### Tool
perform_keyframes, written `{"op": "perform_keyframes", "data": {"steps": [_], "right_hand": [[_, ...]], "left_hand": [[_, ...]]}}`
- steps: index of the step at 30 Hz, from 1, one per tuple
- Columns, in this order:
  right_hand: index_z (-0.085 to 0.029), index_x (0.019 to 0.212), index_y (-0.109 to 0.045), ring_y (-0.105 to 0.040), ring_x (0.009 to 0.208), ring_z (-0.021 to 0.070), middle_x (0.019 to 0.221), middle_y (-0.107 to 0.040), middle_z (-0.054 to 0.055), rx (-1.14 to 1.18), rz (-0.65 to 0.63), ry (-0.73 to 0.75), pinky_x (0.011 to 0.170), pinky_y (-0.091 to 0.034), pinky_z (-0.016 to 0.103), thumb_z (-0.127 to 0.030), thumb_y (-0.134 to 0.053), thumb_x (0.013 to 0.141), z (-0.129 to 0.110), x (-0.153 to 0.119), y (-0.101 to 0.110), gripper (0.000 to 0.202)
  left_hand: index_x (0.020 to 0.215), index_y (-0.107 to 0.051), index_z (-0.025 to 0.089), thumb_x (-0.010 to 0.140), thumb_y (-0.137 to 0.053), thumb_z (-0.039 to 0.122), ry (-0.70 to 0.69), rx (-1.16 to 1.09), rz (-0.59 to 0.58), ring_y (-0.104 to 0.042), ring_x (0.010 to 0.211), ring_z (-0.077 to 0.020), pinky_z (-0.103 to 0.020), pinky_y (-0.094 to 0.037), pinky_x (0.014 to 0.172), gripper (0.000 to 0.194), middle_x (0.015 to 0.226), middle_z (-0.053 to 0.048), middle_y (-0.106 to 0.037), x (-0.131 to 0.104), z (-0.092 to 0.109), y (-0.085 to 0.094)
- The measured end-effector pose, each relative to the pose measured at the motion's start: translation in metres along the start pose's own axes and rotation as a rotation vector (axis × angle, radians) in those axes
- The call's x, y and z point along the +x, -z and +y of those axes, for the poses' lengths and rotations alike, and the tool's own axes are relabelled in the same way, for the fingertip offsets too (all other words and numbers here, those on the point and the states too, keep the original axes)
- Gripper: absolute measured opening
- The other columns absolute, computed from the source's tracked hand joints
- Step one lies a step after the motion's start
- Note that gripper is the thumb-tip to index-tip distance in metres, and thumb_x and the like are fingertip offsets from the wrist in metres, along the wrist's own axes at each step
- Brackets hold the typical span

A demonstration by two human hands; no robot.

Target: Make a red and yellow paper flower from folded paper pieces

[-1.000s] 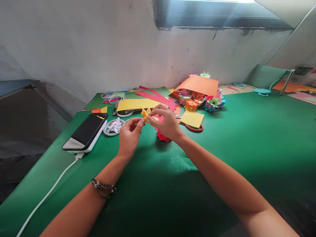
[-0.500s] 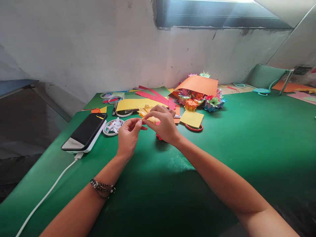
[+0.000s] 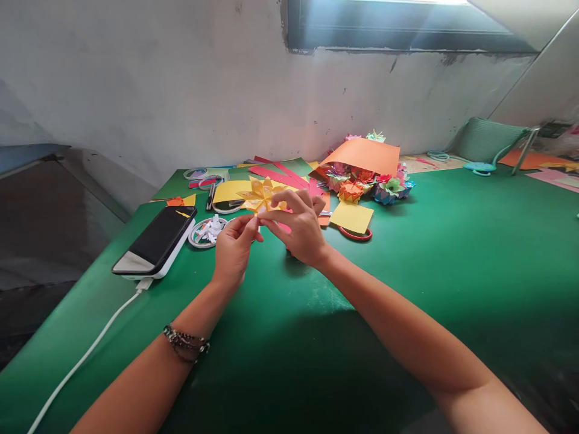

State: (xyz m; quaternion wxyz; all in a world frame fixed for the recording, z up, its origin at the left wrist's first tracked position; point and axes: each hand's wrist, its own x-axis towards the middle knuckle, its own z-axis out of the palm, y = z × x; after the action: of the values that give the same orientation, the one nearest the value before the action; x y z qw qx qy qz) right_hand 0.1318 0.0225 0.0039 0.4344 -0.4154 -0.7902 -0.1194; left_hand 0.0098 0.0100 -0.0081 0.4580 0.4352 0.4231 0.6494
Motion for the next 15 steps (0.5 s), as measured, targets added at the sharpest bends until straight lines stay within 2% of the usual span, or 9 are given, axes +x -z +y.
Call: {"op": "perform_keyframes", "data": {"steps": [9, 15], "right_hand": [[-0.032, 0.089, -0.064, -0.044, 0.095, 0.0192, 0.102, -0.060, -0.001, -0.085, -0.178, 0.092, 0.076, -0.017, 0.037, -0.027, -0.046, 0.088, -0.0051, -0.0018, -0.0003, 0.019], [-0.030, 0.089, -0.064, -0.045, 0.099, 0.0200, 0.106, -0.060, 0.000, -0.016, -0.242, 0.050, 0.078, -0.017, 0.038, -0.024, -0.048, 0.087, -0.0081, -0.0008, 0.0003, 0.018]], "left_hand": [[0.064, -0.055, 0.016, 0.058, -0.058, 0.029, -0.053, 0.092, 0.086, -0.040, 0.043, -0.0052, -0.019, -0.032, 0.044, 0.015, 0.047, 0.007, -0.047, 0.0035, -0.0018, 0.0037], [0.061, -0.049, 0.017, 0.055, -0.055, 0.023, -0.032, 0.056, 0.079, -0.038, 0.042, -0.0038, -0.018, -0.031, 0.043, 0.010, 0.051, 0.008, -0.044, 0.0058, -0.0045, 0.0040]]}}
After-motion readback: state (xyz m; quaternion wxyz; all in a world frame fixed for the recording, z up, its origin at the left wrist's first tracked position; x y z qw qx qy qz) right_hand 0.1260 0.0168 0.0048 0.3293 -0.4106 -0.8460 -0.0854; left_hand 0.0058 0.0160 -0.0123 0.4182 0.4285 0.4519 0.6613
